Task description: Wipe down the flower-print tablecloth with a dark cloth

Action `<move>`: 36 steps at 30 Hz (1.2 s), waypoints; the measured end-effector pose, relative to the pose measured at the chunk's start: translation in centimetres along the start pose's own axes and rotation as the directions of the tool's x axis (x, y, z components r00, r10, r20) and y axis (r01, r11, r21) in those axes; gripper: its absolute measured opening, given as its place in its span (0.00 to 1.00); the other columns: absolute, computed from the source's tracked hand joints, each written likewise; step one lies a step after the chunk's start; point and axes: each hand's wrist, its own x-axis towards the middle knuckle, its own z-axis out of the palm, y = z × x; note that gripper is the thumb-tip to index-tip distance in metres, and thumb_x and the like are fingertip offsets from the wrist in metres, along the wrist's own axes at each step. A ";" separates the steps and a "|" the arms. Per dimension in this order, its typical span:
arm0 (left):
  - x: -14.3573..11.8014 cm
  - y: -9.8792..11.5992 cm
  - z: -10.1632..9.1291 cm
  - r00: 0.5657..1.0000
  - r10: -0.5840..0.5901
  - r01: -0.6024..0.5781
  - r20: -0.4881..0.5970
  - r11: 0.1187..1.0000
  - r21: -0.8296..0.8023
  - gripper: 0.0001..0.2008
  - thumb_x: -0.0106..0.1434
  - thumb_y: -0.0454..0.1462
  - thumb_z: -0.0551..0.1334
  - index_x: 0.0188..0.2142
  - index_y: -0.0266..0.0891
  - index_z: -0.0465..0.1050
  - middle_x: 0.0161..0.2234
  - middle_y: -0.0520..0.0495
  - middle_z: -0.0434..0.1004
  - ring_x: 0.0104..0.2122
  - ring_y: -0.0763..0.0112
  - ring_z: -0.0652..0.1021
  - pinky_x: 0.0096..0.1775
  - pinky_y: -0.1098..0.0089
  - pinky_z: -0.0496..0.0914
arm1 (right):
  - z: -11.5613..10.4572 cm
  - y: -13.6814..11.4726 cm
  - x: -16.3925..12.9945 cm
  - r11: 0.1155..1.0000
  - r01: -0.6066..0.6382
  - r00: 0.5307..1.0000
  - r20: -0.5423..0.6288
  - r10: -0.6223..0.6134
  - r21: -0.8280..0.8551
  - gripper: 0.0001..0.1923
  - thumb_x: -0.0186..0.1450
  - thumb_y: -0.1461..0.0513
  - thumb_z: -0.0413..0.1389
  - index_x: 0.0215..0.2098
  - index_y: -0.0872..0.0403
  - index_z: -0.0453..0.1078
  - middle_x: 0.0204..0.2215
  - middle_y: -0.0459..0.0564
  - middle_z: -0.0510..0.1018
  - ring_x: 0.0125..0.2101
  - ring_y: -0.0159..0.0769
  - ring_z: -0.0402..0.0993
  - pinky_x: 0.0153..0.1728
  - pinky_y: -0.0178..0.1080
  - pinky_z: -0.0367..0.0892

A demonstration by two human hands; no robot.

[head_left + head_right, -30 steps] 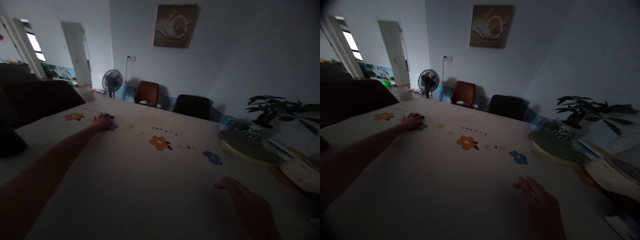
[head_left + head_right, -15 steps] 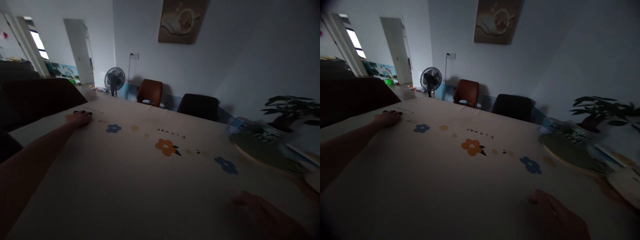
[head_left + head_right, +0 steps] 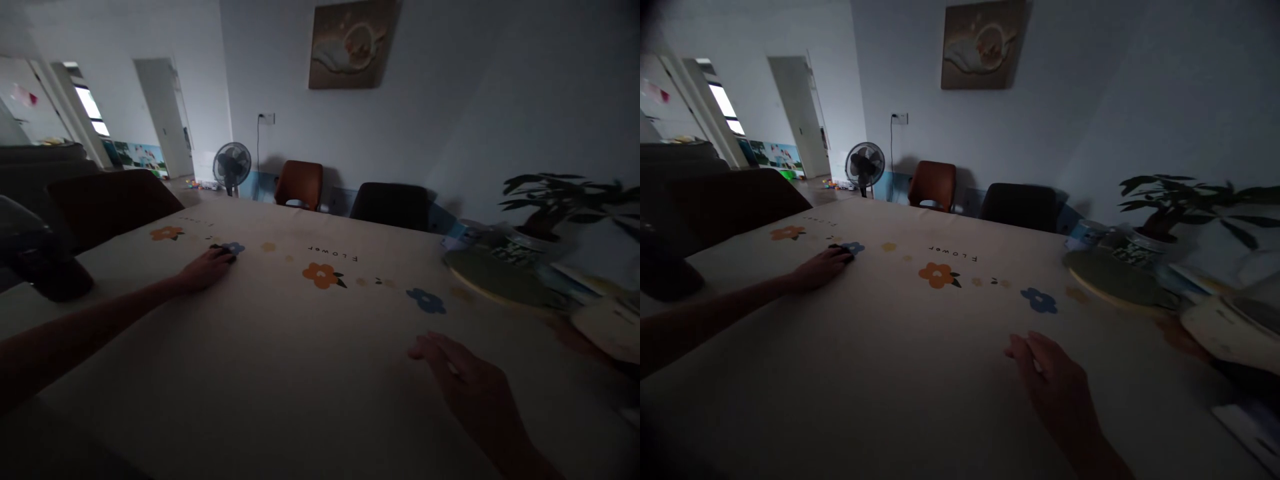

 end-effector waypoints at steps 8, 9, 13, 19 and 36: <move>2.8 20.0 -2.2 0.961 0.276 -0.264 0.030 0.943 -0.205 0.26 0.71 0.46 0.47 0.66 0.48 0.59 0.68 0.44 0.53 0.69 0.57 0.52 0.67 0.57 0.50 | -0.1 0.4 -0.3 0.988 0.152 0.987 -0.048 -0.152 0.005 0.23 0.64 0.48 0.44 0.21 0.48 0.71 0.26 0.50 0.80 0.32 0.40 0.79 0.36 0.40 0.71; 2.9 22.3 -2.5 0.945 0.327 -0.313 0.024 0.922 -0.229 0.26 0.70 0.47 0.47 0.66 0.49 0.59 0.69 0.45 0.52 0.69 0.56 0.52 0.67 0.57 0.50 | -0.2 0.6 -0.2 0.987 0.160 0.985 -0.060 -0.160 -0.005 0.23 0.64 0.48 0.43 0.21 0.48 0.71 0.26 0.50 0.80 0.31 0.40 0.79 0.36 0.40 0.71; 2.9 29.3 -3.6 0.860 0.508 -0.488 -0.044 0.795 -0.360 0.27 0.70 0.49 0.47 0.66 0.49 0.59 0.69 0.39 0.48 0.69 0.47 0.50 0.66 0.49 0.51 | -0.7 1.2 0.2 0.989 0.135 0.985 -0.099 -0.140 -0.055 0.23 0.63 0.48 0.43 0.21 0.48 0.70 0.25 0.50 0.80 0.32 0.41 0.78 0.37 0.41 0.69; 1.6 31.0 -4.4 0.781 0.620 -0.596 -0.067 0.711 -0.373 0.26 0.70 0.48 0.48 0.66 0.47 0.60 0.69 0.37 0.49 0.68 0.46 0.52 0.65 0.48 0.53 | -1.0 2.0 0.7 0.996 0.059 0.993 -0.099 -0.066 -0.073 0.23 0.61 0.46 0.43 0.21 0.48 0.71 0.27 0.51 0.82 0.35 0.46 0.80 0.39 0.45 0.70; -5.2 -2.3 -0.5 0.976 -0.136 0.158 0.168 0.980 -0.122 0.26 0.69 0.42 0.46 0.65 0.45 0.61 0.69 0.44 0.53 0.69 0.56 0.52 0.66 0.56 0.52 | -1.0 1.1 0.9 0.971 -0.206 0.978 -0.002 0.207 -0.125 0.25 0.50 0.41 0.41 0.20 0.44 0.73 0.33 0.48 0.83 0.40 0.53 0.80 0.43 0.50 0.71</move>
